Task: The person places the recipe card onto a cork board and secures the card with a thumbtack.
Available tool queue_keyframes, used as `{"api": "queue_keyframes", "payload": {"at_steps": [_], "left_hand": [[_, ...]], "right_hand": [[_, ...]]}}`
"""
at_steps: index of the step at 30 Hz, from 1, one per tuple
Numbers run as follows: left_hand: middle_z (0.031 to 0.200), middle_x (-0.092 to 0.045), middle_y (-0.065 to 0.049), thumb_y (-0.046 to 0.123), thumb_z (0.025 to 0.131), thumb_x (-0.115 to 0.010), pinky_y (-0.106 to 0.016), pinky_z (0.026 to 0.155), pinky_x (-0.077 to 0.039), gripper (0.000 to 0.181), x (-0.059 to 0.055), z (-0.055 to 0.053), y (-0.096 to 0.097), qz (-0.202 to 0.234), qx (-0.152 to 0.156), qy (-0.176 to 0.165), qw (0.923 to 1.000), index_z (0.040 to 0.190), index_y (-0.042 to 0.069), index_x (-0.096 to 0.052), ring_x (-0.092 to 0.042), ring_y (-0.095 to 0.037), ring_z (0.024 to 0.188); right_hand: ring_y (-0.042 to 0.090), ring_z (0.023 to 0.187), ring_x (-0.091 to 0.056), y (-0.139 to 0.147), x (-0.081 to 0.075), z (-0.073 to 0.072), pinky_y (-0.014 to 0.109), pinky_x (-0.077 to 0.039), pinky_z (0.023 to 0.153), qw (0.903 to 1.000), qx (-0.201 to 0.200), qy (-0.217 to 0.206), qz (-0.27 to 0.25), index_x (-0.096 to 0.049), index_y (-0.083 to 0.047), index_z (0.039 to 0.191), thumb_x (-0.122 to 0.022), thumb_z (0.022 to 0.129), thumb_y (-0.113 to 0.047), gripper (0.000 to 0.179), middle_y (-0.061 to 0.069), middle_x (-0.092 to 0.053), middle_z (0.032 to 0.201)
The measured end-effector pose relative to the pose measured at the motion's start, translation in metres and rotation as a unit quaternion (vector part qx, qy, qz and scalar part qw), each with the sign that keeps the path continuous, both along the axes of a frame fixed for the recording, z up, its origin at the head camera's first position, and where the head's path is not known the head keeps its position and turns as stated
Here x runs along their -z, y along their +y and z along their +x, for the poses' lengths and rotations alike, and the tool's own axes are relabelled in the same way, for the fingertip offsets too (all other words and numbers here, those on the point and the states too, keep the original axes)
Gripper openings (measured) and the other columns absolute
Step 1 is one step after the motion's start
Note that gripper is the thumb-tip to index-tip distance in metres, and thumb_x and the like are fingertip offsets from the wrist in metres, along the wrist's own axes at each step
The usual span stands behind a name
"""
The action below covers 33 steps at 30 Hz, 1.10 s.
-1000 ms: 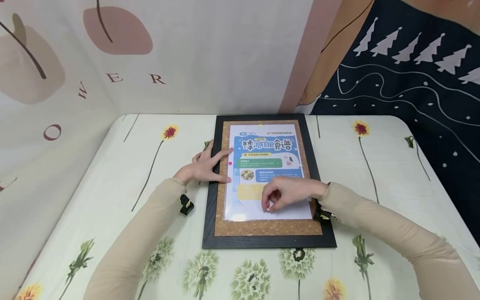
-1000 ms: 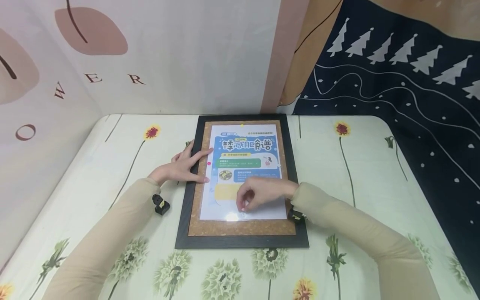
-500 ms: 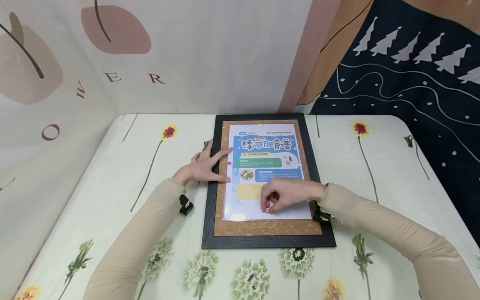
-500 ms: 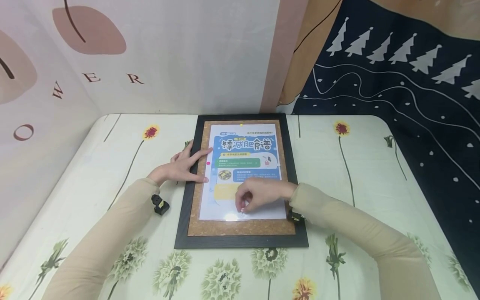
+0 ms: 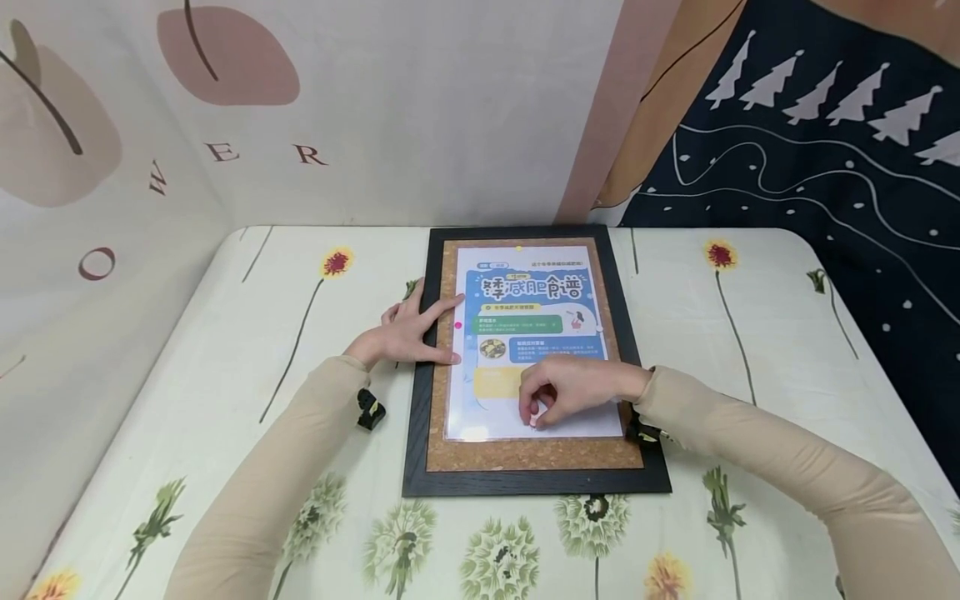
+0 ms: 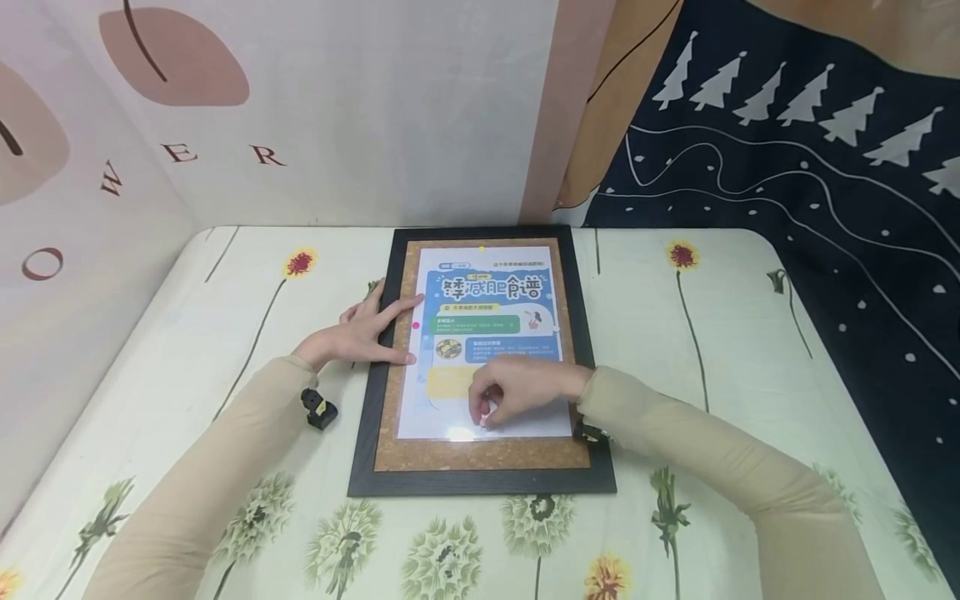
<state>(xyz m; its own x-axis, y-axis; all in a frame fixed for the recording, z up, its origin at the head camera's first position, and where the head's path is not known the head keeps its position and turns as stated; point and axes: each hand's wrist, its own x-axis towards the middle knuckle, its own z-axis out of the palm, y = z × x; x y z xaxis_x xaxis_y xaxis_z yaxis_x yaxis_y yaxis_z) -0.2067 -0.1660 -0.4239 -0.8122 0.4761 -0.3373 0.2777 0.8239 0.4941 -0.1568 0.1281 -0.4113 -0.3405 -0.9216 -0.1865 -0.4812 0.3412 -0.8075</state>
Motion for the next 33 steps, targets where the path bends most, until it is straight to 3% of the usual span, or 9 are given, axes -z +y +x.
{"api": "queue_keyframes", "payload": {"at_steps": [22,33], "left_hand": [[0.154,0.023,-0.024,0.053,0.081,-0.071,-0.062,0.105,-0.003,0.097,0.0000,0.0008,0.0008,0.010,0.004,0.001,0.9999,0.156,0.028,-0.015,0.013,-0.040,0.142],[0.154,0.024,-0.024,0.053,0.081,-0.072,-0.062,0.105,-0.002,0.098,-0.0003,0.0006,0.0003,0.010,0.003,0.001,0.9999,0.156,0.028,-0.015,0.014,-0.040,0.142]], "right_hand": [[0.010,0.066,-0.049,0.0021,0.0028,-0.0026,0.024,-0.041,0.062,0.9971,0.016,-0.072,-0.014,-0.074,-0.012,0.083,-0.076,0.083,-0.005,0.008,-0.003,-0.059,0.079],[0.009,0.064,-0.048,0.0013,0.0059,-0.0051,0.023,-0.039,0.060,0.9966,0.019,-0.077,-0.021,-0.073,-0.011,0.082,-0.074,0.084,-0.004,0.007,-0.004,-0.060,0.076]]}}
